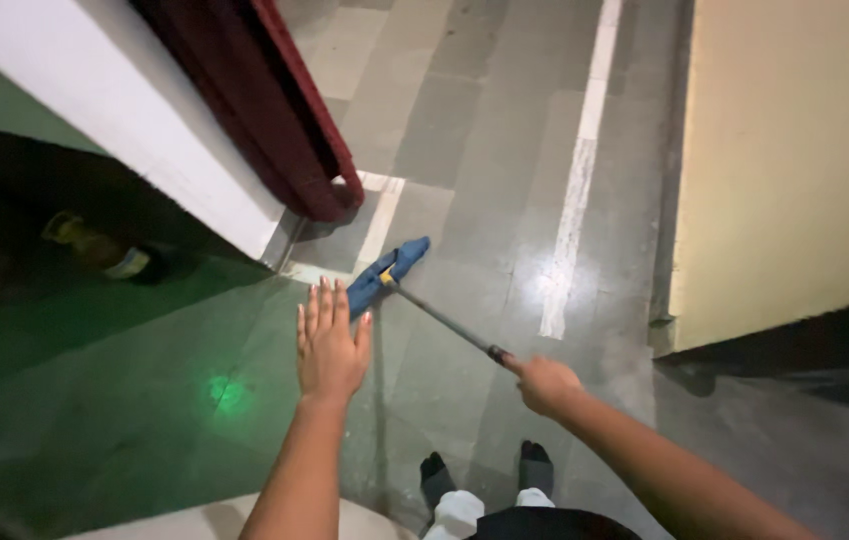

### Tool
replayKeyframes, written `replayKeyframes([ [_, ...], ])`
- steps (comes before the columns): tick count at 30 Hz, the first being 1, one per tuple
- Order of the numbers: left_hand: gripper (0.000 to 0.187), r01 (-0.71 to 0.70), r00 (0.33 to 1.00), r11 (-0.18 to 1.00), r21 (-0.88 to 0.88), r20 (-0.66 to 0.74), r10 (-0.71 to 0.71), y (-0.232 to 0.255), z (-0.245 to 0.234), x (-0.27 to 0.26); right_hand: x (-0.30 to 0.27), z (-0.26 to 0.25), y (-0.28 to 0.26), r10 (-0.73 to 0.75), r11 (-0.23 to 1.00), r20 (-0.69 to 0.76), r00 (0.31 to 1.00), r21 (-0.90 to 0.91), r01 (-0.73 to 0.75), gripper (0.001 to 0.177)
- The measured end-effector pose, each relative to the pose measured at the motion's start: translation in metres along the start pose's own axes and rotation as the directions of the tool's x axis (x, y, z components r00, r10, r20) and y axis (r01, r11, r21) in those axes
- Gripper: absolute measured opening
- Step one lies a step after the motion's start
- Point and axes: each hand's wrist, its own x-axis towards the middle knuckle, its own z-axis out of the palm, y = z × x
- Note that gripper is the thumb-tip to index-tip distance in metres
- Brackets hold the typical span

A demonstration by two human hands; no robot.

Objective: The person mops a tiled floor using a mop with a blue head and a metal handle, moving through a hallway and cleaning around a sink and a washing machine.

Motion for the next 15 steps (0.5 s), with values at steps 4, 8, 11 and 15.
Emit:
replayKeyframes([
  [4,0.070,-0.019,1.000,1.000,-0.015,0.005,0.019,0.002,0.007,0.007,-0.049,0.007,0.012,0.040,0.999,0.124,0.991,0.005,-0.040,0.066],
  [8,0.069,-0.062,0.997,0.997,-0.044,0.031,0.064,0.009,0.016,0.014,-0.085,0.038,0.007,0.221,0.969,0.247,0.944,0.050,-0.240,0.062],
  [11,0.072,-0.092,0.995,0.993,-0.074,0.032,0.095,0.016,0.023,0.020,-0.099,0.070,0.000,0.203,0.970,0.185,0.962,0.097,-0.223,0.061],
  [15,0.072,-0.127,0.991,0.990,-0.062,0.029,0.129,0.013,0.026,0.022,-0.093,0.075,-0.025,0.127,0.987,0.051,0.991,0.092,-0.131,0.078],
])
